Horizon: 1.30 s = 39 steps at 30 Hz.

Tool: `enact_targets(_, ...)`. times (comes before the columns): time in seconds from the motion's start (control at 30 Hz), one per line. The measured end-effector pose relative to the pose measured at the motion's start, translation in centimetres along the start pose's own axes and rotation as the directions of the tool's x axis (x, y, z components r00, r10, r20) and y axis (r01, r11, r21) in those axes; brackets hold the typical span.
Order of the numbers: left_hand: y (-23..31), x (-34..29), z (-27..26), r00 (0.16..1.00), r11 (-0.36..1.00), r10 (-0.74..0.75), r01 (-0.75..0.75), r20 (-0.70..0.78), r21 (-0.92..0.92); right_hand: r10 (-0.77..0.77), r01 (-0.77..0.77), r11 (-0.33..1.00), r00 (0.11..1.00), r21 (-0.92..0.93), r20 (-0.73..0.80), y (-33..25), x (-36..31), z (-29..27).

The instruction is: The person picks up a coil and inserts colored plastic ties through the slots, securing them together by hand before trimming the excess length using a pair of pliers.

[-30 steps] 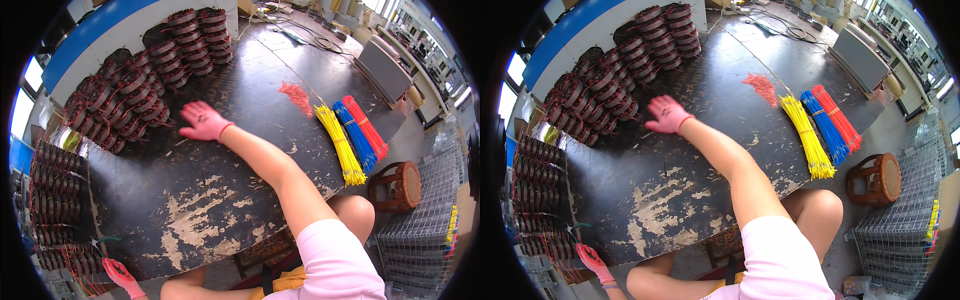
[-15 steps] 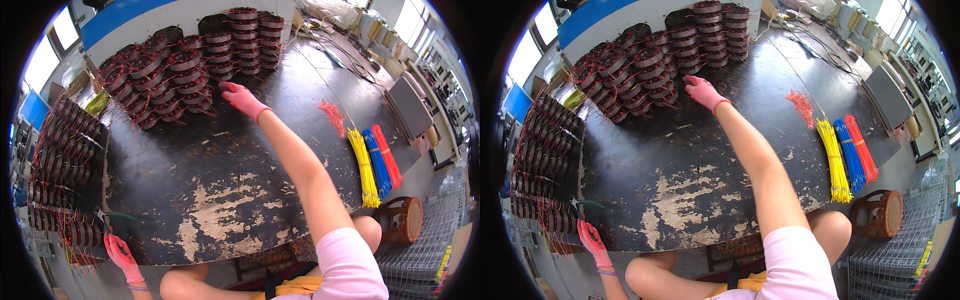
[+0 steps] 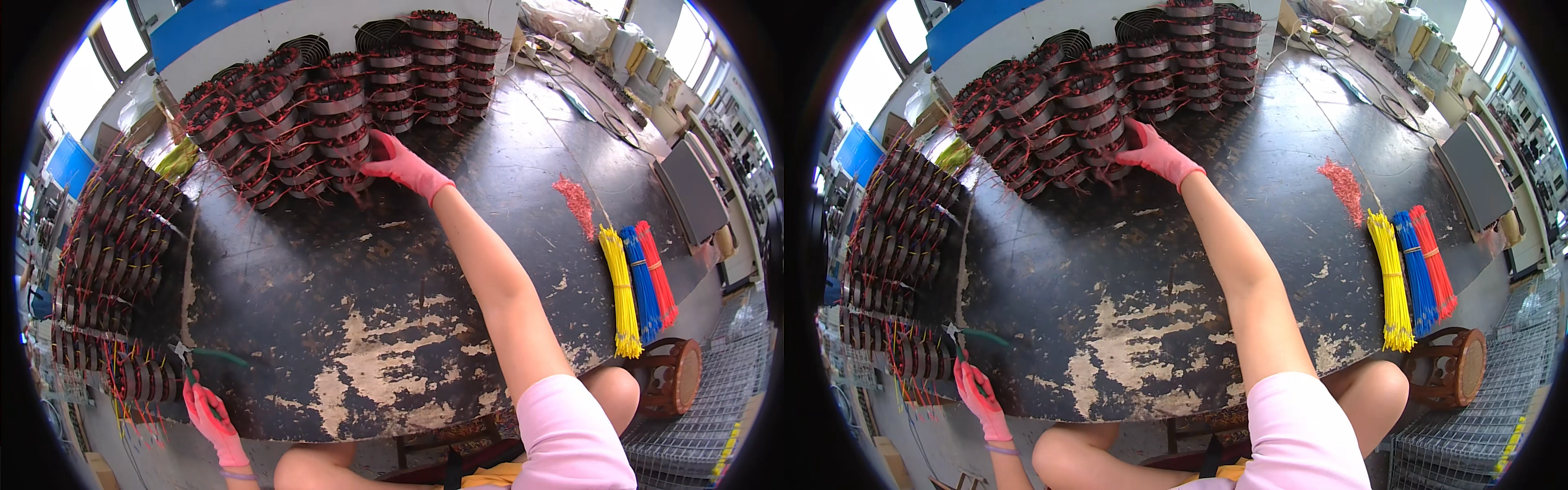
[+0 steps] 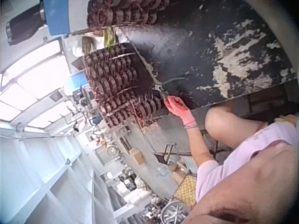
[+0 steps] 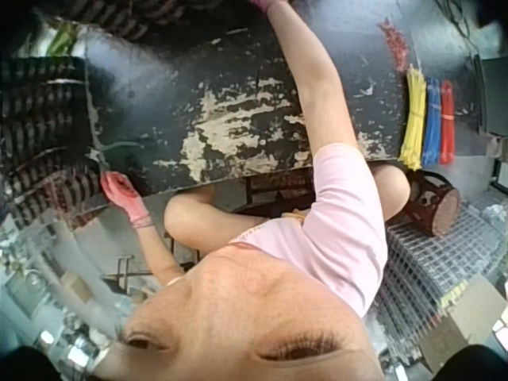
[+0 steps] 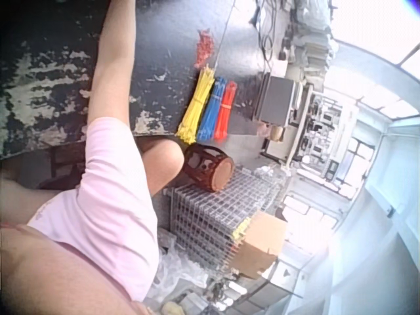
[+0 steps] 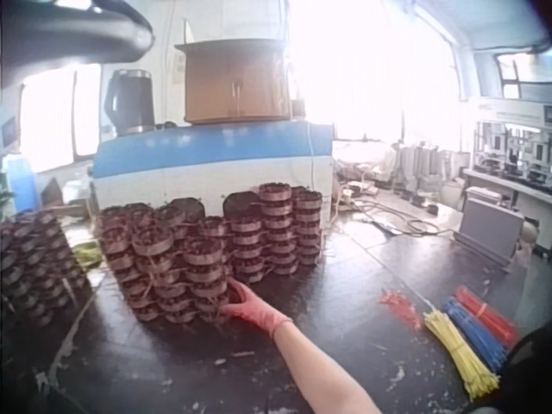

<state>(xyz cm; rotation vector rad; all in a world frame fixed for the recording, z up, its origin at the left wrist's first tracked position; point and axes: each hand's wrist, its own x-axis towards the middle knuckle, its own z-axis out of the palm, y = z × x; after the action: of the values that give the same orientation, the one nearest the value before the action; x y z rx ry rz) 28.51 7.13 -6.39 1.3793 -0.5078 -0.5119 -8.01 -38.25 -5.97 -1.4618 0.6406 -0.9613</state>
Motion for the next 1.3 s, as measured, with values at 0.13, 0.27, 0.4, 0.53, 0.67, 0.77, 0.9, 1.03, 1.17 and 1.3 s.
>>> enact_targets(0.13,0.4,0.0,-1.1,1.0,1.0,0.005,-0.005,-0.011,0.009,0.096,-0.096,0.99,0.995,0.107,0.0,-0.8,-2.7,2.1)
enact_targets(0.27,0.4,-0.2,-0.1,1.0,1.0,0.01,-0.01,0.006,0.002,-0.087,0.114,0.939,0.992,0.323,-0.095,-2.3,-1.6,2.5)
enact_targets(0.4,-0.4,0.3,0.4,1.0,1.0,0.003,-0.003,0.005,0.005,-0.025,0.006,0.96,0.998,0.279,0.065,-2.0,-0.5,2.5)
enact_targets(0.53,0.2,0.1,-0.4,1.0,1.0,0.001,-0.001,0.027,0.011,0.005,0.02,0.952,0.997,0.305,-0.08,-2.9,-2.1,5.1)
enact_targets(0.67,-0.4,0.2,-0.2,1.0,1.0,-0.011,0.011,0.027,-0.004,-0.032,0.077,0.987,0.954,0.141,-0.299,-2.9,-5.0,6.4)
enact_targets(0.77,-0.5,0.4,-0.5,0.999,1.0,-0.014,0.014,0.043,0.009,-0.124,0.153,0.988,0.874,0.025,-0.47,-2.8,-7.8,9.0)
enact_targets(0.9,-0.3,0.1,0.5,0.998,0.991,-0.015,0.006,0.061,0.137,-0.16,0.022,0.975,0.765,-0.223,-0.624,-2.2,-11.0,11.8)
enact_targets(1.03,-0.5,1.9,2.3,0.983,0.994,-0.068,0.051,0.171,0.098,-0.03,-0.079,0.987,0.767,-0.141,-0.641,-4.2,-13.9,14.7)
enact_targets(1.17,0.1,4.4,10.3,0.928,0.979,-0.169,0.118,0.333,0.169,0.048,-0.097,0.995,0.739,-0.035,-0.672,-5.3,-15.8,15.1)
enact_targets(1.3,0.3,7.2,13.5,0.898,0.956,-0.254,0.175,0.359,0.237,0.117,-0.116,0.993,0.824,0.036,-0.555,-6.1,-16.3,15.7)
